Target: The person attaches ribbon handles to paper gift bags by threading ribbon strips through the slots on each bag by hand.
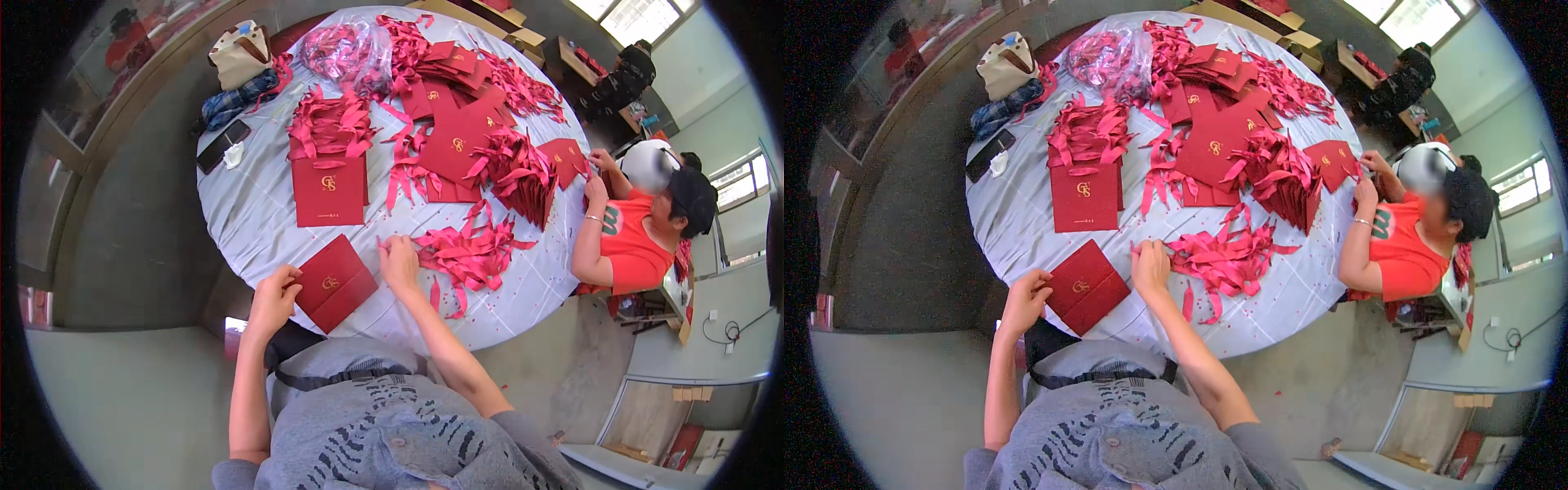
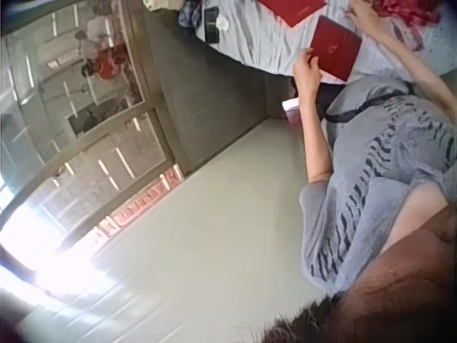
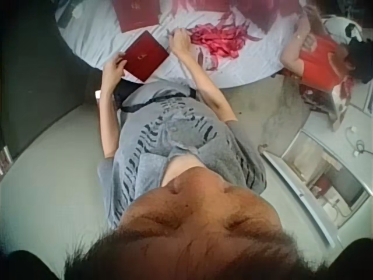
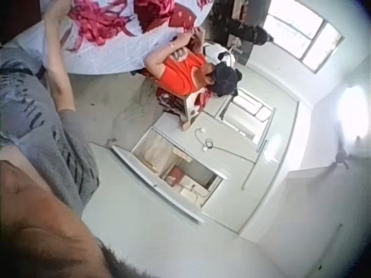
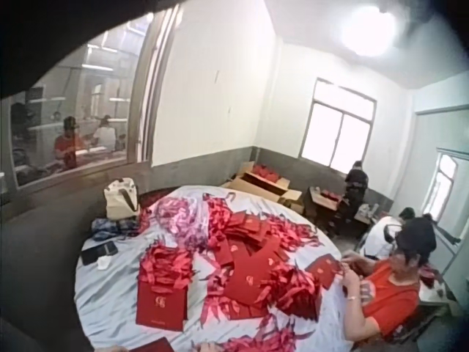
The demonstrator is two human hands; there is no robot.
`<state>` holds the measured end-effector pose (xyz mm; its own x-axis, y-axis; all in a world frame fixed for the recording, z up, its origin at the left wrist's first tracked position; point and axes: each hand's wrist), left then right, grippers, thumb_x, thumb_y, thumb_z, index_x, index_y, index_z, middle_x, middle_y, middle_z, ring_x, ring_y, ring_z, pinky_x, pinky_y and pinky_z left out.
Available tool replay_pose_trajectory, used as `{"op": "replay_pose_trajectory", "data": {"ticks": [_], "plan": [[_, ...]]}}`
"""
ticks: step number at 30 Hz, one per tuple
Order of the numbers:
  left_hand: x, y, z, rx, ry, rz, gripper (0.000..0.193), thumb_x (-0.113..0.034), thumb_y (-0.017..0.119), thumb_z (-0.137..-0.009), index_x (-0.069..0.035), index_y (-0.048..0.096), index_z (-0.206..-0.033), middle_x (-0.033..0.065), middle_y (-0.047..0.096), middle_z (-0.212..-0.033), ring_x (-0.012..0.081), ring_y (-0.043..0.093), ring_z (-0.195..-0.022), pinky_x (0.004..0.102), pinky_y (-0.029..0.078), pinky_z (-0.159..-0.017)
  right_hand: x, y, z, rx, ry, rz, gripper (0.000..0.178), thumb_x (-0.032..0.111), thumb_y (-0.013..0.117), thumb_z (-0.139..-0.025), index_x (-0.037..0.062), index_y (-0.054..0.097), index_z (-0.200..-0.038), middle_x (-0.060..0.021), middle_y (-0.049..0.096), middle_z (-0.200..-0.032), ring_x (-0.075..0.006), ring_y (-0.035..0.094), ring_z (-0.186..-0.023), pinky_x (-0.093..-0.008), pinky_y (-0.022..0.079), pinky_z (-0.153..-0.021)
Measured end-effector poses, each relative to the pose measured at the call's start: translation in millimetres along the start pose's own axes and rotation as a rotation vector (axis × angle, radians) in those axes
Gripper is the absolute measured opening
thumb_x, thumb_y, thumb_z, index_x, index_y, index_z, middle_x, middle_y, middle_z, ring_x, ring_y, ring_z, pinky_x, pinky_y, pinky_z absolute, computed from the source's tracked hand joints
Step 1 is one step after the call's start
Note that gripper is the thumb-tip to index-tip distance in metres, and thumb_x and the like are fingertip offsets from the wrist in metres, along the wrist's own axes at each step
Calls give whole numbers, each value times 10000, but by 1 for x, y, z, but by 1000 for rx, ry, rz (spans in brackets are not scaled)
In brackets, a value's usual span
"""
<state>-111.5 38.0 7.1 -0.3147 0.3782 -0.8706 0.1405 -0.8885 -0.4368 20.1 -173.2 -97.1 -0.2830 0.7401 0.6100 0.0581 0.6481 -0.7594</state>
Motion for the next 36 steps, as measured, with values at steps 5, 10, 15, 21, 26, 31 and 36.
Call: {"op": "replay_pose_trajectory", "data": {"ticks": [5,10,15,21,26,31,36], "plan": [[-9,-14,-2,80,-151,233,166,-2,576,-827,42,552,-985,88,615,-749,97,526,-446,237,358,-388,7,-30,-2,89,152,-528,118,74,659,-777,23,557,-809,-140,600,-788,-234,618,-700,-328,488,-611],[-32,-18,-14,219,-101,445,146,-32,608,-836,7,560,-968,34,606,-715,85,530,-477,210,393,-430,54,-130,-3,139,148,-955,137,-13,518,-890,7,479,-1020,-59,594,-794,-81,553,-647,-184,430,-547],[-58,-6,-21,398,-88,468,123,-48,572,-858,14,588,-962,43,627,-742,98,580,-531,216,429,-481,82,-162,24,359,162,-937,158,87,465,-953,-22,528,-1050,2,517,-720,-32,416,-586,-176,334,-523],[-77,0,-21,555,-51,528,142,-66,544,-891,25,566,-998,38,613,-712,83,565,-520,201,440,-501,96,-162,38,463,176,-877,168,126,499,-943,-1,577,-1020,7,569,-723,-26,474,-597,-169,378,-526],[-82,3,-16,572,-46,525,150,-60,540,-895,28,556,-1015,33,607,-699,81,570,-519,204,444,-491,112,-167,41,402,235,-789,145,55,562,-895,-31,568,-1011,-66,656,-776,-65,572,-576,-202,460,-522],[-85,7,-14,578,-58,557,148,-53,542,-894,28,556,-1016,29,603,-690,81,572,-513,205,448,-480,118,-164,43,319,228,-760,105,31,581,-876,-36,584,-956,-76,656,-760,-70,577,-573,-206,462,-522],[-87,10,-13,566,-26,520,139,-63,544,-898,29,568,-999,18,594,-685,79,569,-513,200,448,-477,115,-154,46,225,133,-680,61,21,608,-853,-28,594,-886,-83,653,-745,-99,601,-601,-230,481,-556]]}}
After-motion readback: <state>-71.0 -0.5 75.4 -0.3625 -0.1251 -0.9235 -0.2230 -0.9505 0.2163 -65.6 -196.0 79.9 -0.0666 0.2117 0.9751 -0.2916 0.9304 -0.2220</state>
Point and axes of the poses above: each hand's wrist, its own z-axis away from the middle knuckle, its own y-axis out of the palm, x = y × z
